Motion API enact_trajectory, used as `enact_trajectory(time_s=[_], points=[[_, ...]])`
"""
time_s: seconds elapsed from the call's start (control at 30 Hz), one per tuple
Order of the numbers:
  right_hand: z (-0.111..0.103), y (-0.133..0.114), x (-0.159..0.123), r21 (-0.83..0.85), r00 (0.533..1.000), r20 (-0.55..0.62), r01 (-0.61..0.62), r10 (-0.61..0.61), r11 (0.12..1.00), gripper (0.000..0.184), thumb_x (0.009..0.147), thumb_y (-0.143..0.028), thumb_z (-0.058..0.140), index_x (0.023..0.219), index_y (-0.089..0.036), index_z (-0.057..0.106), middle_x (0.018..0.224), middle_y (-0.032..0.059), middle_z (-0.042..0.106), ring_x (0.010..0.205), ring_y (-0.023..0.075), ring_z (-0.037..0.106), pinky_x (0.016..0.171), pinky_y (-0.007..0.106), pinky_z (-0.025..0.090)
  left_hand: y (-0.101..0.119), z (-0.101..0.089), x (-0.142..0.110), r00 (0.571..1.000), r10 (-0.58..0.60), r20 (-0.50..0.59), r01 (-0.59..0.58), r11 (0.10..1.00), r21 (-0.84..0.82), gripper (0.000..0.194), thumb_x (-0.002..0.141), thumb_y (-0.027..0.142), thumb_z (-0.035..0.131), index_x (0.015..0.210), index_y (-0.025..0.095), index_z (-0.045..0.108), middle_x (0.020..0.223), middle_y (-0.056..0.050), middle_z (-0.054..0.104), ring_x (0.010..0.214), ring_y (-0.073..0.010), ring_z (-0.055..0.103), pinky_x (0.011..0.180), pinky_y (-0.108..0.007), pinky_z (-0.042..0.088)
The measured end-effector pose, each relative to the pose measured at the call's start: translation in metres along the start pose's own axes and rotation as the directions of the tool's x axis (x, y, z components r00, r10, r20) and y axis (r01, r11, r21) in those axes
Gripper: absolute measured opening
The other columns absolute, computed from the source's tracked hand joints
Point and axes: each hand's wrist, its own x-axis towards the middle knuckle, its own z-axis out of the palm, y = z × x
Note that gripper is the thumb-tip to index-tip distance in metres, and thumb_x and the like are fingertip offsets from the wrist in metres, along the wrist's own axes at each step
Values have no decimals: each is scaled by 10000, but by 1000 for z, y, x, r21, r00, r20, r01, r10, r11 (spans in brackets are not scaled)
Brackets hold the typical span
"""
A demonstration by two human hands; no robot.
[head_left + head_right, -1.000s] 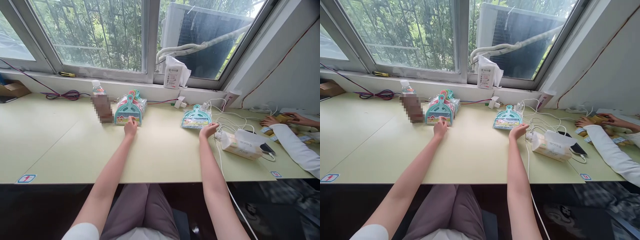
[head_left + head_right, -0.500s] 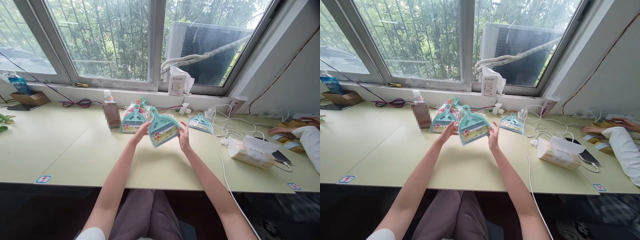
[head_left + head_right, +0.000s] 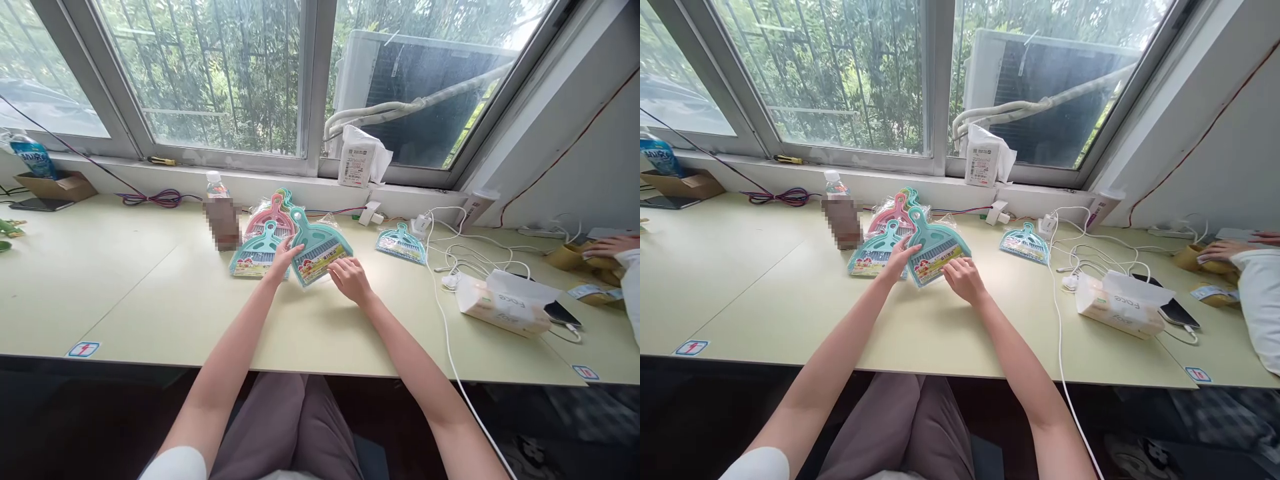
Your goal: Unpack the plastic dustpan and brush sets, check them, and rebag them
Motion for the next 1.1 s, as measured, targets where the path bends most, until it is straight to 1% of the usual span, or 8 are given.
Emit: enact_trajectory(time_s=[0.1, 0.2, 0.3, 0.43, 0.67, 0.87, 0.97, 1.1], points=[[-1, 3, -3, 91, 993, -53, -104, 109, 990, 342, 969, -365, 334, 846, -217, 616, 873, 80, 656, 771, 198, 589, 733, 329, 391, -1, -1, -1, 998, -1, -60, 3, 999, 33, 599, 697, 383, 718, 1243, 208, 544, 1240, -89, 609, 1150, -249, 565, 929, -333, 471], [2, 8, -4, 305, 941, -86, -288, 327, 908, 407, 943, -492, 352, 775, -228, 613, 826, 71, 649, 681, 186, 585, 655, 311, 399, 0, -3, 0, 989, -50, -140, 54, 998, 30, 594, 730, 395, 693, 1269, 225, 513, 1194, -78, 628, 1072, -232, 603, 833, -310, 507], [4, 13, -1, 601, 841, 10, -437, 541, 669, 458, 852, -637, 434, 755, -229, 618, 713, 37, 646, 579, 164, 571, 606, 298, 413, 7, -3, 0, 991, -65, -119, 57, 996, -68, 511, 755, 410, 670, 1211, 212, 553, 1117, -60, 652, 1002, -211, 622, 769, -289, 519], [4, 21, 4, 807, 718, 185, -501, 672, 313, 460, 699, -648, 628, 815, -203, 602, 696, 27, 668, 573, 155, 592, 592, 290, 431, 17, 4, -6, 997, -54, 56, 64, 977, -203, 404, 732, 410, 699, 1050, 170, 631, 1021, -62, 674, 1021, -217, 613, 807, -282, 509], [3, 27, 3, 927, 669, 289, -374, 685, -26, 480, 576, -453, 806, 922, -234, 556, 876, 22, 708, 836, 183, 670, 799, 354, 525, 20, 13, -15, 959, -80, 273, 121, 983, -139, 409, 754, 484, 673, 1040, 193, 645, 1006, -59, 677, 1053, -225, 611, 859, -328, 503], [-9, 43, -1, 947, 612, 254, -317, 749, -62, 499, 480, -371, 867, 849, -218, 568, 777, 11, 710, 712, 186, 677, 672, 348, 576, 17, 7, -14, 938, -124, 322, 109, 992, 63, 444, 584, 435, 815, 898, 143, 704, 801, -45, 692, 831, -188, 654, 877, -407, 529], [-14, 53, -4, 944, 583, 271, -318, 766, -93, 484, 459, -324, 881, 838, -202, 606, 752, 12, 715, 667, 171, 673, 643, 323, 582, 10, 2, -10, 929, -161, 332, 129, 985, 116, 475, 534, 439, 839, 859, 115, 718, 721, -70, 693, 740, -212, 676, 825, -438, 550], [-22, 55, -5, 925, 595, 325, -361, 735, -117, 459, 492, -269, 875, 887, -182, 657, 830, 42, 731, 712, 176, 687, 669, 309, 594, 4, -8, -5, 953, -145, 265, 127, 988, 85, 543, 559, 487, 813, 943, 115, 716, 761, -123, 717, 768, -254, 696, 783, -430, 556]])
